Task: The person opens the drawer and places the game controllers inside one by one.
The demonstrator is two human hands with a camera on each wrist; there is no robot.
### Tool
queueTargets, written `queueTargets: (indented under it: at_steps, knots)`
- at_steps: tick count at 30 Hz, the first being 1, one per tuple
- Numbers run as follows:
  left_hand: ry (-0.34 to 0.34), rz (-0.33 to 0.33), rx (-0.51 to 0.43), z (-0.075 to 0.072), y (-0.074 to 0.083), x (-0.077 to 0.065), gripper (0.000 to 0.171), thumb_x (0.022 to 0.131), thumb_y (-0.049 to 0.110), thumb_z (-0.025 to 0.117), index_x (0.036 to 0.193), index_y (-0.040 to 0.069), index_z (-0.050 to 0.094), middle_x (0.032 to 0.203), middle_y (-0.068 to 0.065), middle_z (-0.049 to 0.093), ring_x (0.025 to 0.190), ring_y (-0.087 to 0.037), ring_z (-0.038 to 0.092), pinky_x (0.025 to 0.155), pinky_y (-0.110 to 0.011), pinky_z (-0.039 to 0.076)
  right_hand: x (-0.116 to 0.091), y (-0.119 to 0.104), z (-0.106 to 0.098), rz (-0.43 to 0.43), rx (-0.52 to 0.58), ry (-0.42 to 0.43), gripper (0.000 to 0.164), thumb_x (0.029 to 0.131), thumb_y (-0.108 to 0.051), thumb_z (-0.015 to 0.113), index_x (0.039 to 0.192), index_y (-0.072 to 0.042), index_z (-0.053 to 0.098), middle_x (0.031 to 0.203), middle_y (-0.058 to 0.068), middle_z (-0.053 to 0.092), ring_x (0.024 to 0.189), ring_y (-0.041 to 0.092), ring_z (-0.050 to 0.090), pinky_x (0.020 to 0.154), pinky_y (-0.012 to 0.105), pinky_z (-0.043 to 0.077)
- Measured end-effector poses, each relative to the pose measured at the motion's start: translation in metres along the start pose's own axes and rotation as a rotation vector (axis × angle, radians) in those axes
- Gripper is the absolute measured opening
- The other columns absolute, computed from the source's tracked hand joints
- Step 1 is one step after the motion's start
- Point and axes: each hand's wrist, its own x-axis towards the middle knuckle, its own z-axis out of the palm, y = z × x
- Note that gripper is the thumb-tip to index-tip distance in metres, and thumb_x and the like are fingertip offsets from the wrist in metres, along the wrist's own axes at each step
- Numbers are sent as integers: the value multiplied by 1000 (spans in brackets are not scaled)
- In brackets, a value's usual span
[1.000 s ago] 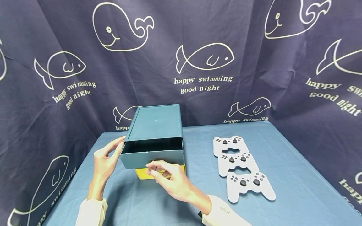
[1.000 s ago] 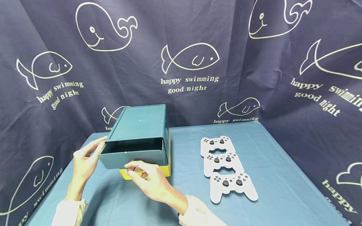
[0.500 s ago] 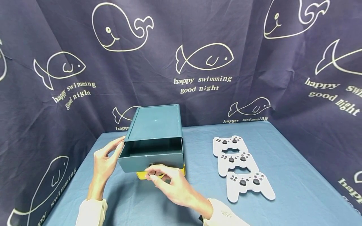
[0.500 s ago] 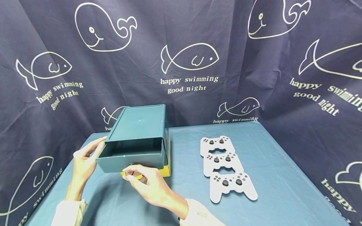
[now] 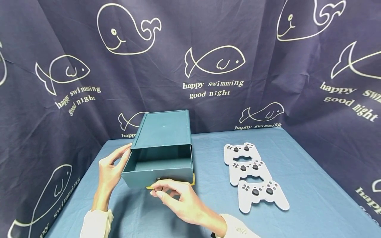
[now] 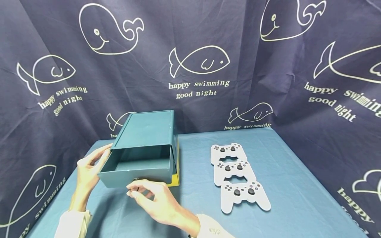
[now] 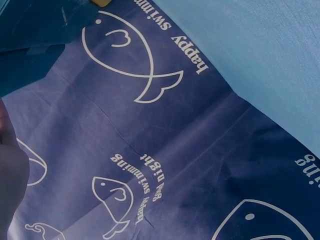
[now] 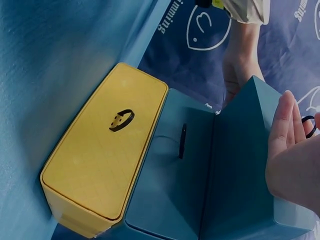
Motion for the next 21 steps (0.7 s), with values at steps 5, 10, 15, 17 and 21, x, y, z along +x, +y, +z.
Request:
queueTargets:
  at_steps: [5,10,15,17,21]
  knots:
    - [-1,19,-7,0,-1,0,25,96,1,71,120,3,77,110,-5,77,91,0,71,89,-15,49,-3,-1,3,-70,5,-4,21,104,-5,59,123,-8,69,107,7,76,95,10,71,70,29,60]
    - [5,30,-11,0,-1,-1,23,97,5,71,120,3,77,109,-6,77,91,-1,72,90,-16,50,-5,-1,6,-99,-6,0,21,104,-2,59,123,-5,68,106,11,76,94,11,72,69,29,59]
    - [9,34,-7,0,-1,0,26,94,-4,71,118,2,77,106,-8,77,90,3,70,88,-15,49,-10,-2,7,-103,-4,-7,21,103,-1,59,122,-5,68,106,11,75,95,12,72,68,29,59]
    - [11,37,-7,1,-1,0,27,93,-7,71,118,1,78,105,-9,78,89,4,70,87,-14,49,-11,-2,8,-101,4,-10,22,103,-1,59,122,-5,68,106,12,75,95,13,72,68,29,59]
    - [14,43,-7,1,-1,1,30,91,-9,71,118,2,78,105,-10,77,89,5,70,87,-14,50,-13,-3,9,-100,4,-13,21,103,0,59,122,-4,68,106,12,75,95,13,73,69,28,59]
